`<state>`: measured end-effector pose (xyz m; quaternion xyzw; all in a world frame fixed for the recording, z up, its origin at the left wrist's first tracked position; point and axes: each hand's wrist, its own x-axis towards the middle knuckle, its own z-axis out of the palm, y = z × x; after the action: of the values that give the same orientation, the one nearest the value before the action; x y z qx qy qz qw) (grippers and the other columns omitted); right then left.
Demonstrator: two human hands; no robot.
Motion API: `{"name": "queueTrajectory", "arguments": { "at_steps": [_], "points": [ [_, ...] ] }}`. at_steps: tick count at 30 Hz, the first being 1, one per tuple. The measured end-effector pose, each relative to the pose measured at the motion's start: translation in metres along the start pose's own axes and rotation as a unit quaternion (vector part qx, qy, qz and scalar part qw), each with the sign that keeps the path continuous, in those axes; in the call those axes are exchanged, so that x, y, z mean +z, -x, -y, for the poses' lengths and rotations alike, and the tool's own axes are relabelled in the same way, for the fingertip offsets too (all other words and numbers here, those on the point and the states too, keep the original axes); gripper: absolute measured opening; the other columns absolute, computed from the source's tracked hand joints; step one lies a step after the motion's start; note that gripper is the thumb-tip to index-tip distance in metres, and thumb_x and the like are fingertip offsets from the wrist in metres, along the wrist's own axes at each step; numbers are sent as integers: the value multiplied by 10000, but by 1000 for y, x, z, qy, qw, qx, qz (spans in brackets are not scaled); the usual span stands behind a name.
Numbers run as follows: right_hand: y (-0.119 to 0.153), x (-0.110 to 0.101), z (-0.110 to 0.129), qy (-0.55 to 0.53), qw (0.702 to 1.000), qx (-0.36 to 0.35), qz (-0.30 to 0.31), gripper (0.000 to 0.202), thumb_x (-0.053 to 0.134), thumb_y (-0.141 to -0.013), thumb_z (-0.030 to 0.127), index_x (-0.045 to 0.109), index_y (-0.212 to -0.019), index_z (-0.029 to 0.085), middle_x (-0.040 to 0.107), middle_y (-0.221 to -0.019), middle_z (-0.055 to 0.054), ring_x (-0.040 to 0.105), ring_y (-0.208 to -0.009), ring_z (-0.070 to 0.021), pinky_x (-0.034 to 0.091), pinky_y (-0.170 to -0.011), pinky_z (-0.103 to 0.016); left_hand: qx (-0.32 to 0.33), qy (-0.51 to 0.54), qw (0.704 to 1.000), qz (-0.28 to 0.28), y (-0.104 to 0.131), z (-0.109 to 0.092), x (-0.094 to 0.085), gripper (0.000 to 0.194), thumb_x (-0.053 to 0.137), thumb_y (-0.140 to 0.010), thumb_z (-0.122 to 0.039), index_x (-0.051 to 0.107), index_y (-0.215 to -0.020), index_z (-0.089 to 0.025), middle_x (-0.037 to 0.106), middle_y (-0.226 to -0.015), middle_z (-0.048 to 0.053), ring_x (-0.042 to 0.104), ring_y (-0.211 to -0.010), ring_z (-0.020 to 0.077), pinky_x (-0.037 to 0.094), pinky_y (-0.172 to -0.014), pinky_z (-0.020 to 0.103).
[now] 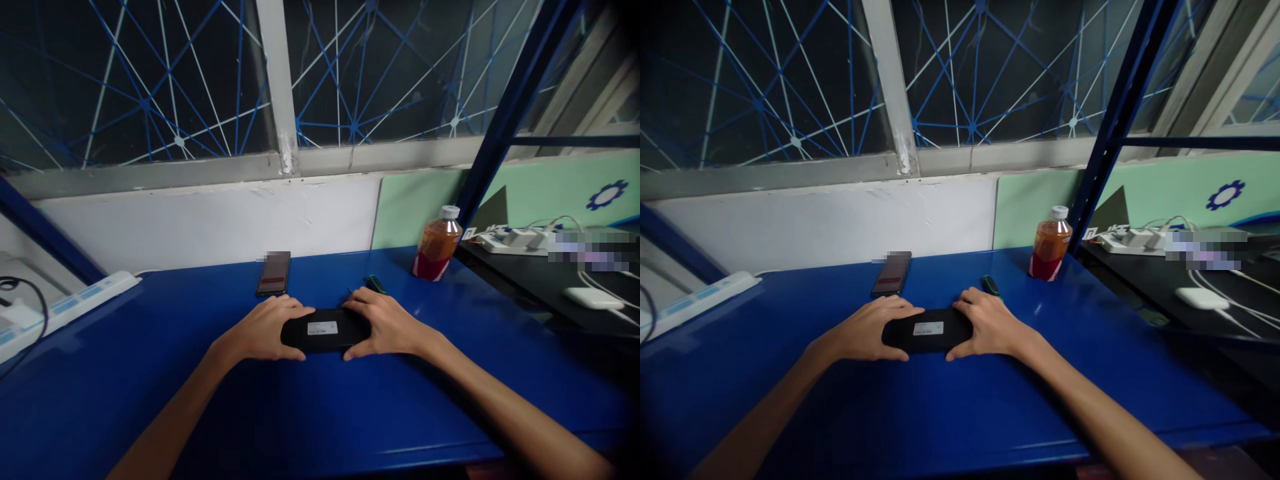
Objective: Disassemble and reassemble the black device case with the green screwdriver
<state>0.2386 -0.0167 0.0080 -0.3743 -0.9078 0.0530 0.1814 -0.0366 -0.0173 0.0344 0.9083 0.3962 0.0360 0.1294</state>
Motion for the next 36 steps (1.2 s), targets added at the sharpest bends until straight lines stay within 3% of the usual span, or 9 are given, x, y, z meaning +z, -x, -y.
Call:
{"name": "queueTrajectory", "arguments": {
  "at_steps": [8, 11, 13, 18, 21, 25, 27, 32, 36],
  "points": [
    [-2, -8, 3, 1, 997, -5, -76, 769, 606, -647, 732, 606, -1154, 155, 611, -1077, -126, 589, -954, -267, 473, -821, -387, 14, 18, 1000, -8, 0, 2, -6, 643, 708, -655, -475, 527, -1253, -322, 613, -1112, 38, 534, -1016, 271, 394, -841, 394],
    [-1, -18, -13, 36, 981, 89, -170, 457, 510, -847, 570, 635, -1047, 177, 641, -1012, -92, 619, -890, -225, 478, -732, -327, 15, 30, 999, -9, 1, 4, -7, 633, 722, -628, -440, 545, -1226, -330, 619, -1080, 26, 545, -978, 257, 398, -817, 385],
    [1, -22, -30, 77, 959, 189, -197, 408, 486, -869, 543, 638, -989, 183, 665, -872, -65, 635, -744, -208, 458, -619, -310, 15, 34, 999, -14, 2, 5, -8, 632, 724, -617, -415, 546, -1217, -333, 620, -1065, 21, 548, -958, 251, 401, -800, 378],
    [6, -14, -63, 129, 934, 318, -96, 537, 523, -755, 676, 656, -967, 201, 677, -709, -81, 637, -630, -260, 357, -467, -295, 19, 19, 999, -24, 1, 4, -4, 623, 694, -659, -537, 529, -1219, -322, 599, -1088, 43, 530, -971, 271, 408, -784, 398],
    [5, -4, -68, 91, 943, 315, -60, 498, 556, -734, 656, 678, -920, 211, 678, -694, -90, 633, -613, -258, 329, -451, -284, 34, 7, 998, -57, -3, -4, 4, 694, 655, -665, -647, 509, -1252, -306, 561, -1174, 68, 505, -1032, 295, 403, -828, 433],
    [2, -4, -62, 58, 952, 295, -62, 362, 581, -773, 552, 685, -874, 220, 680, -692, -61, 625, -611, -213, 345, -461, -272, 68, -1, 992, -103, -9, -19, 19, 639, 643, -746, -561, 480, -1296, -277, 549, -1216, 69, 496, -1076, 275, 374, -912, 444],
    [0, -11, -57, 34, 952, 290, -91, 381, 522, -822, 555, 672, -918, 217, 675, -696, -43, 618, -602, -192, 379, -478, -273, 75, -5, 991, -113, -10, -23, 24, 582, 639, -771, -518, 509, -1272, -250, 559, -1199, 77, 508, -1059, 264, 386, -905, 433],
    [-1, -28, -46, -173, 901, 242, -317, 389, 602, -796, 522, 618, -958, 169, 582, -601, 4, 576, -508, -154, 452, -499, -282, 81, -24, 988, -131, -10, -19, 28, 590, 626, -775, -550, 530, -1256, -221, 568, -1193, 100, 523, -1041, 277, 410, -878, 459],
    [-3, -29, -38, -258, 868, 195, -376, 346, 664, -772, 454, 556, -968, 190, 547, -592, 34, 543, -464, -130, 444, -435, -261, 84, -33, 986, -141, -10, -15, 30, 586, 608, -790, -565, 533, -1258, -221, 571, -1210, 102, 528, -1057, 283, 415, -881, 464]
  ]
}}
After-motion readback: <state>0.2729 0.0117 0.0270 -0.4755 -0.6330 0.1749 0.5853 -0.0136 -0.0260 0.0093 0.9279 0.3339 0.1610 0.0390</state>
